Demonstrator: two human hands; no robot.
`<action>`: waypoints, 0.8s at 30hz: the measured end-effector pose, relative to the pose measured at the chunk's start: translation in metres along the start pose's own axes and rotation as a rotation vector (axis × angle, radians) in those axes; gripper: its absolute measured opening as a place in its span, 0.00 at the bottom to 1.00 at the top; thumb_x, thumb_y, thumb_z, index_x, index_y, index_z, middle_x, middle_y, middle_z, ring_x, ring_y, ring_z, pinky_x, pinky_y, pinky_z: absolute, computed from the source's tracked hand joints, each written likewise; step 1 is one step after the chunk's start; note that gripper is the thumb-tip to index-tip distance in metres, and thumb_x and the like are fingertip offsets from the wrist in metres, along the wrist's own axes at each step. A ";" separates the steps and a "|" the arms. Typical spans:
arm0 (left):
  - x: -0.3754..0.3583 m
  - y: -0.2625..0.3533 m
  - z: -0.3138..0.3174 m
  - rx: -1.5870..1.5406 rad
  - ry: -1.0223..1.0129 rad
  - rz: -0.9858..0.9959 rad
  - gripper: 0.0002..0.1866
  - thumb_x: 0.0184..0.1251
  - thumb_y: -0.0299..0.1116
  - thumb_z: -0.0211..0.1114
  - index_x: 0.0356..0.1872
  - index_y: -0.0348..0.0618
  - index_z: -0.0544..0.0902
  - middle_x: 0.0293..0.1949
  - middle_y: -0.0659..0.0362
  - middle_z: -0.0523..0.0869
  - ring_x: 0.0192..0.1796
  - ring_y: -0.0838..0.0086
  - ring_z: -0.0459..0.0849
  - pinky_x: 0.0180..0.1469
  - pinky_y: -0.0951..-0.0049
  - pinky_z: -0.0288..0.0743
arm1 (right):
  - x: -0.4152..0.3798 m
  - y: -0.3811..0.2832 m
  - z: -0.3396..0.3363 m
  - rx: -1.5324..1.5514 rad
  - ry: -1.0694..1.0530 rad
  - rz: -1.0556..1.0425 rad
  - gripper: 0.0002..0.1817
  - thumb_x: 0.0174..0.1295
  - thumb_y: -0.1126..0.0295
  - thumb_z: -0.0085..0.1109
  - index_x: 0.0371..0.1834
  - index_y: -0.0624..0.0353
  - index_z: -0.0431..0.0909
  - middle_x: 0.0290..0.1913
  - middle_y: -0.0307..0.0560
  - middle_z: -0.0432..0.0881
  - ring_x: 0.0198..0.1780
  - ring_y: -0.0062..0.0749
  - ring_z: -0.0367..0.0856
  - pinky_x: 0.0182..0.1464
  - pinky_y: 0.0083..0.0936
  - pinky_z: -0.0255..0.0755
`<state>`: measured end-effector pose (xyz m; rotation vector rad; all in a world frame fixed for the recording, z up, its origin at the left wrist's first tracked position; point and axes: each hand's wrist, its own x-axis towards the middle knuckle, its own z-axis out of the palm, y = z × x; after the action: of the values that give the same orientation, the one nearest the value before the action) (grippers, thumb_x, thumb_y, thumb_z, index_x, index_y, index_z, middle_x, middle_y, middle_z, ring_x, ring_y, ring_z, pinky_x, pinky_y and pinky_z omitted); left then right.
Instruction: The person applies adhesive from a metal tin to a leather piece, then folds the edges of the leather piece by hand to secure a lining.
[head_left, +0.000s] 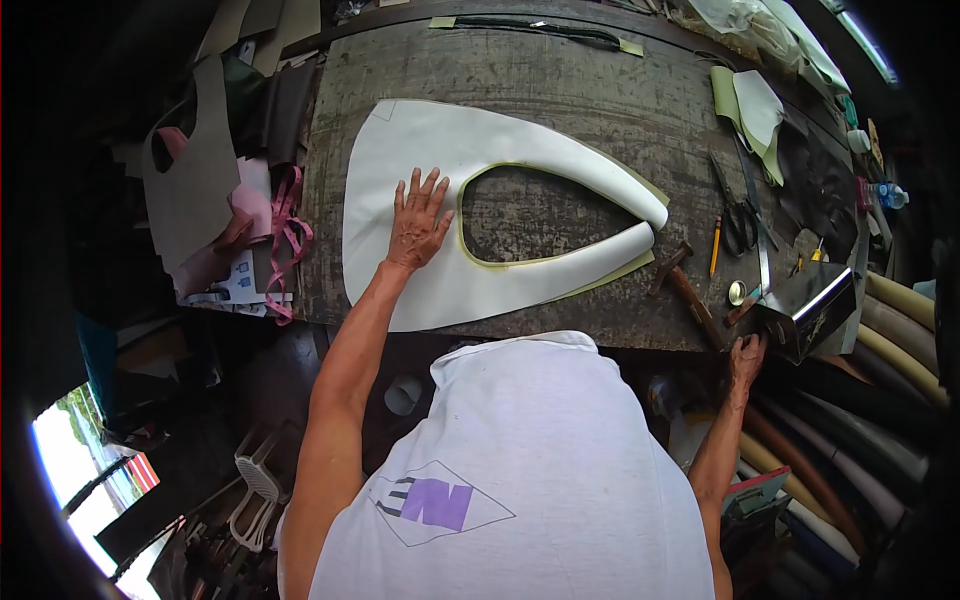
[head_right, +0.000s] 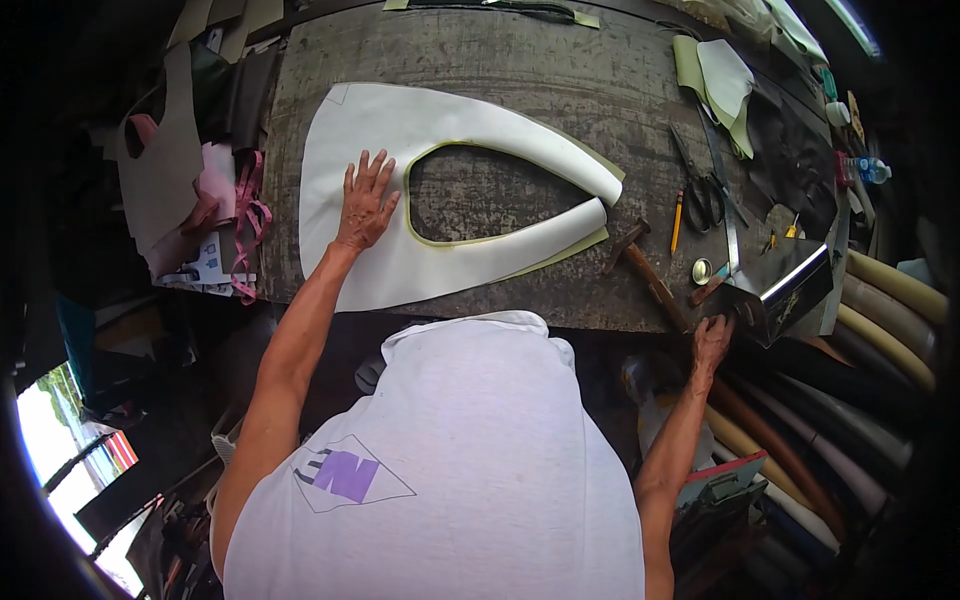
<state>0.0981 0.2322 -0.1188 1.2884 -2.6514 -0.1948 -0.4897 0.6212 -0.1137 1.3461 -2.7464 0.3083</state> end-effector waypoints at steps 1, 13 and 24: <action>0.005 0.001 0.001 -0.030 -0.005 0.016 0.30 0.77 0.44 0.53 0.76 0.48 0.62 0.79 0.58 0.56 0.82 0.57 0.45 0.80 0.48 0.36 | 0.003 0.003 -0.003 0.007 -0.042 0.023 0.10 0.63 0.67 0.59 0.37 0.65 0.74 0.38 0.58 0.78 0.42 0.56 0.80 0.43 0.42 0.74; 0.019 0.001 0.010 0.050 -0.117 0.082 0.30 0.74 0.49 0.55 0.73 0.50 0.68 0.79 0.59 0.57 0.82 0.55 0.45 0.80 0.46 0.34 | 0.027 -0.398 0.005 1.182 -0.547 -0.148 0.09 0.67 0.76 0.58 0.48 0.58 0.72 0.66 0.51 0.77 0.53 0.26 0.80 0.57 0.27 0.73; 0.017 -0.002 0.008 -0.114 -0.097 0.080 0.34 0.68 0.44 0.63 0.72 0.44 0.68 0.79 0.56 0.57 0.82 0.54 0.46 0.80 0.47 0.36 | 0.047 -0.513 0.099 1.054 -0.464 -0.250 0.12 0.67 0.77 0.55 0.52 0.60 0.70 0.67 0.44 0.77 0.43 0.20 0.74 0.46 0.20 0.73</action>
<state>0.0881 0.2180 -0.1249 1.1633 -2.7215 -0.4002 -0.1112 0.2576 -0.1271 2.1385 -2.7289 1.7988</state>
